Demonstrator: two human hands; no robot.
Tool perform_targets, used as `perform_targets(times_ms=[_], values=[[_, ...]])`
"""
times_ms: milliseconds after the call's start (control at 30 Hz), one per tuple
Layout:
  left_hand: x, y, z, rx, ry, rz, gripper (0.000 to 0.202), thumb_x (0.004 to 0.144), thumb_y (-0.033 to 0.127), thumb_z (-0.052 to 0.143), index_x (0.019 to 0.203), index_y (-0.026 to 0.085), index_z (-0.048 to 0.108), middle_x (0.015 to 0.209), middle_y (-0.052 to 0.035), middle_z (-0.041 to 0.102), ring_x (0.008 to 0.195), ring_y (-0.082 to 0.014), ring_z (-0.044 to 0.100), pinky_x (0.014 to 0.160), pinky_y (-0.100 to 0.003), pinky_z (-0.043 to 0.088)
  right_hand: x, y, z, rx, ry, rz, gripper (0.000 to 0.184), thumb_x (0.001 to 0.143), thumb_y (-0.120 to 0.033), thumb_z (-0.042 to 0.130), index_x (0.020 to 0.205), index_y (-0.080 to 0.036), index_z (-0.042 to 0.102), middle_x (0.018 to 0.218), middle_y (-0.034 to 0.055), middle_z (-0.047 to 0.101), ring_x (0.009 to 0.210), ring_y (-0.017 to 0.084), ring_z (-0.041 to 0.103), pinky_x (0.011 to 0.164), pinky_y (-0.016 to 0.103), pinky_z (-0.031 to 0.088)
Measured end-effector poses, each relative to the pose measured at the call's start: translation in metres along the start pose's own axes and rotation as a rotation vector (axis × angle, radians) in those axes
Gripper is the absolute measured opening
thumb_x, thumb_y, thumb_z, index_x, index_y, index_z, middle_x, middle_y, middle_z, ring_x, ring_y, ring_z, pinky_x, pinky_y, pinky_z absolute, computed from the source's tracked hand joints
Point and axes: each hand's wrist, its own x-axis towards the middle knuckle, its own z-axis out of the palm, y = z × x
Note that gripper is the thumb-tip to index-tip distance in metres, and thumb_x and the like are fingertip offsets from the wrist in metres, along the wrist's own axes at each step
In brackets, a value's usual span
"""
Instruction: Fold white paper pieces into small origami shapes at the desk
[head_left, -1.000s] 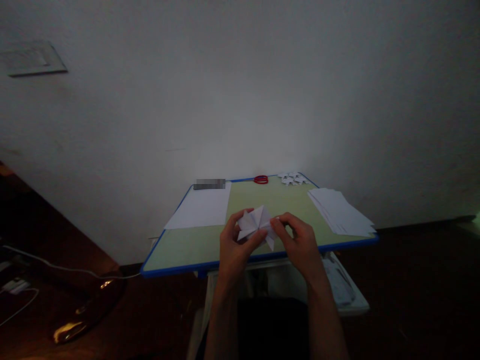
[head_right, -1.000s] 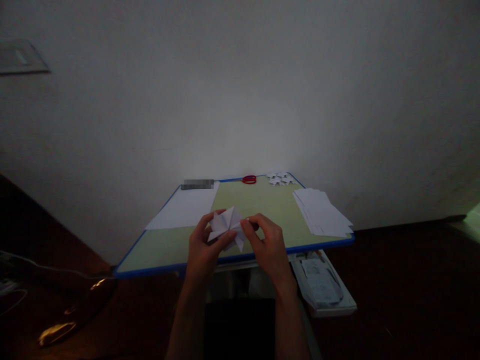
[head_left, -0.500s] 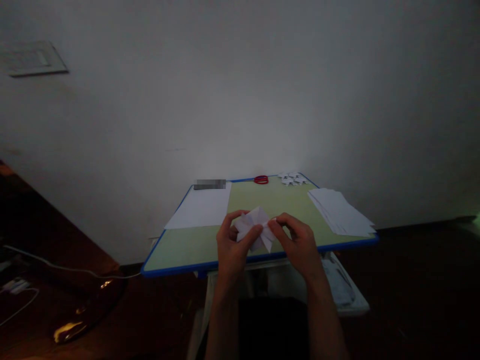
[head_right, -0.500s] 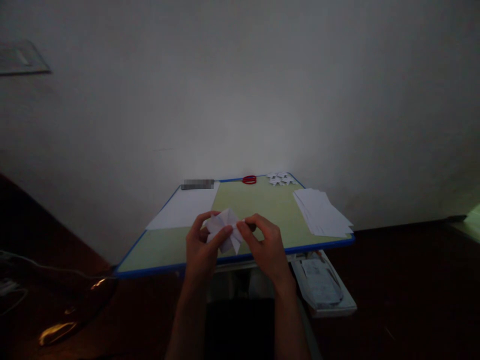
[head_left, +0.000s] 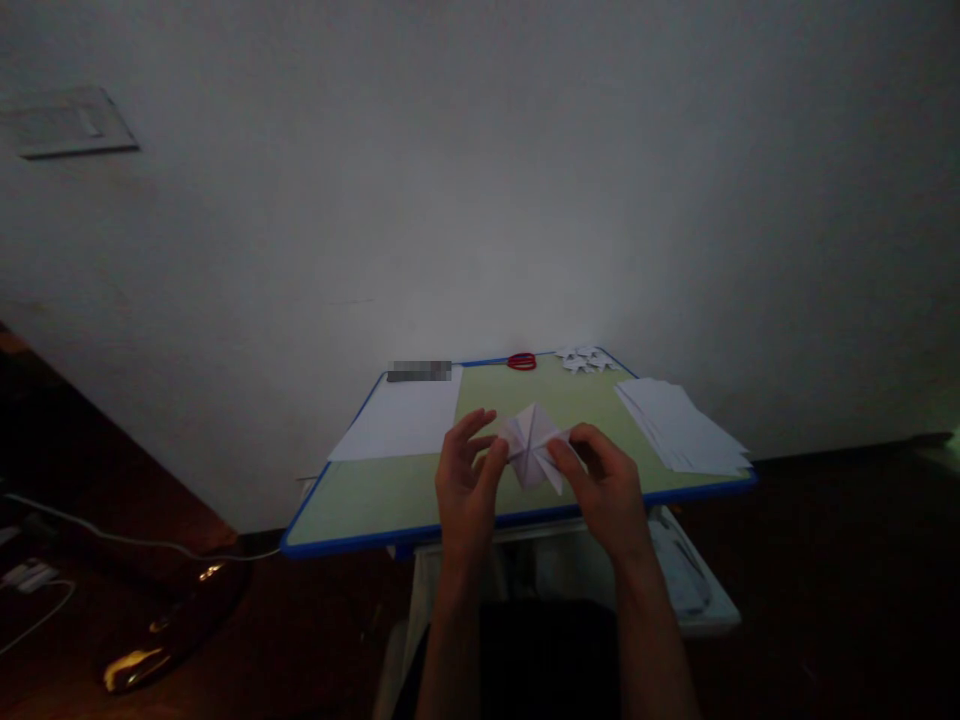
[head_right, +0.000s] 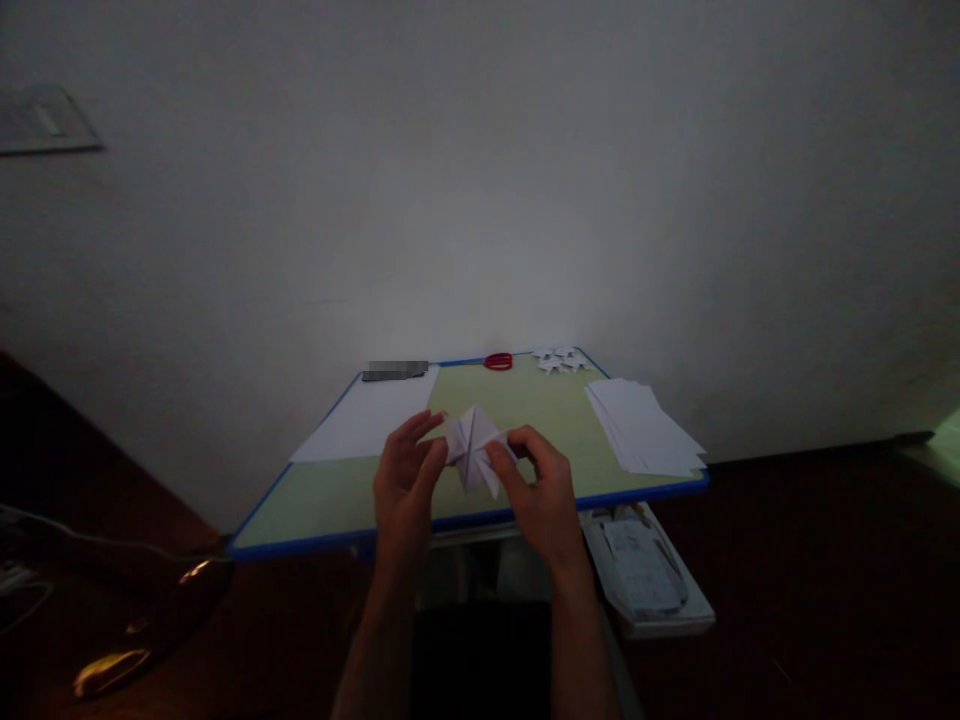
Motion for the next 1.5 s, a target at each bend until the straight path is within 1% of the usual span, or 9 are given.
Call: perform_targets(times_ms=[133, 300, 467, 633, 767, 833, 933, 1033, 1500], values=[[-0.002, 0.003, 0.000, 0.270, -0.004, 0.215, 0.025, 0.094, 0.034, 0.069, 0.117, 0.025, 0.074, 0.134, -0.0112, 0.064, 0.122, -0.0258, 0.062, 0.092, -0.034, 0.056, 0.000, 0.002, 0.000, 0.016, -0.009, 0.013, 0.022, 0.094, -0.039, 0.069, 0.082, -0.022, 0.064, 0.077, -0.0009, 0.063, 0.073, 0.016, 0.059, 0.069, 0.026, 0.048], [-0.005, 0.003, 0.001, 0.413, -0.103, 0.297, 0.038, 0.092, 0.032, 0.073, 0.129, 0.030, 0.071, 0.139, -0.0112, 0.057, 0.129, -0.0283, 0.056, 0.101, -0.043, 0.053, 0.000, -0.002, 0.002, 0.090, -0.012, 0.026, 0.016, 0.093, -0.037, 0.071, 0.086, -0.022, 0.070, 0.083, -0.0003, 0.069, 0.077, 0.016, 0.063, 0.073, 0.027, 0.049], [-0.006, -0.002, 0.001, 0.329, -0.241, 0.270, 0.047, 0.088, 0.028, 0.078, 0.134, 0.029, 0.067, 0.126, -0.0084, 0.063, 0.115, -0.0240, 0.063, 0.094, -0.038, 0.056, 0.001, -0.005, 0.003, 0.168, -0.041, 0.006, 0.011, 0.092, -0.032, 0.072, 0.087, -0.023, 0.072, 0.083, -0.0010, 0.068, 0.079, 0.016, 0.063, 0.074, 0.027, 0.048], [-0.007, -0.005, 0.001, 0.134, -0.291, 0.135, 0.031, 0.093, 0.025, 0.073, 0.124, 0.026, 0.072, 0.117, -0.0071, 0.073, 0.107, -0.0227, 0.069, 0.094, -0.037, 0.056, 0.001, -0.001, 0.006, 0.151, -0.014, -0.007, 0.010, 0.090, -0.033, 0.075, 0.092, -0.024, 0.071, 0.088, 0.0003, 0.064, 0.083, 0.018, 0.061, 0.077, 0.031, 0.048], [-0.008, -0.002, 0.000, 0.001, -0.262, 0.064, 0.022, 0.092, 0.024, 0.074, 0.113, 0.023, 0.077, 0.110, -0.0066, 0.077, 0.101, -0.0223, 0.072, 0.093, -0.035, 0.057, 0.002, 0.003, 0.007, 0.192, 0.082, -0.051, 0.050, 0.082, -0.030, 0.083, 0.126, -0.032, 0.062, 0.100, 0.0002, 0.061, 0.094, 0.020, 0.062, 0.081, 0.034, 0.050], [-0.007, 0.000, -0.001, -0.029, -0.257, 0.039, 0.018, 0.090, 0.024, 0.075, 0.109, 0.022, 0.078, 0.105, -0.0060, 0.078, 0.098, -0.0214, 0.073, 0.091, -0.032, 0.057, 0.002, 0.003, 0.006, 0.142, 0.048, -0.094, 0.060, 0.082, -0.028, 0.083, 0.136, -0.034, 0.058, 0.109, 0.0023, 0.061, 0.104, 0.021, 0.061, 0.084, 0.035, 0.050], [-0.006, 0.003, -0.002, -0.082, -0.254, 0.023, 0.013, 0.089, 0.023, 0.077, 0.102, 0.021, 0.078, 0.100, -0.0048, 0.078, 0.094, -0.0202, 0.074, 0.089, -0.031, 0.057, 0.002, 0.000, 0.002, 0.061, -0.056, -0.182, 0.032, 0.088, -0.026, 0.078, 0.118, -0.032, 0.070, 0.111, 0.0034, 0.062, 0.106, 0.021, 0.060, 0.087, 0.036, 0.048], [-0.006, 0.003, -0.001, -0.122, -0.267, 0.016, 0.013, 0.088, 0.024, 0.078, 0.101, 0.021, 0.078, 0.098, -0.0049, 0.079, 0.093, -0.0202, 0.074, 0.087, -0.031, 0.057, 0.001, -0.004, 0.000, 0.051, -0.071, -0.250, 0.009, 0.091, -0.023, 0.075, 0.098, -0.028, 0.072, 0.101, 0.0018, 0.063, 0.098, 0.020, 0.062, 0.086, 0.035, 0.048], [-0.005, 0.009, 0.000, -0.154, -0.299, -0.015, 0.005, 0.088, 0.022, 0.078, 0.090, 0.018, 0.074, 0.092, -0.0048, 0.075, 0.092, -0.0198, 0.071, 0.088, -0.033, 0.056, -0.002, -0.014, -0.003, -0.023, -0.070, -0.336, 0.011, 0.091, -0.016, 0.074, 0.095, -0.026, 0.071, 0.091, -0.0002, 0.065, 0.086, 0.016, 0.062, 0.076, 0.032, 0.048]])
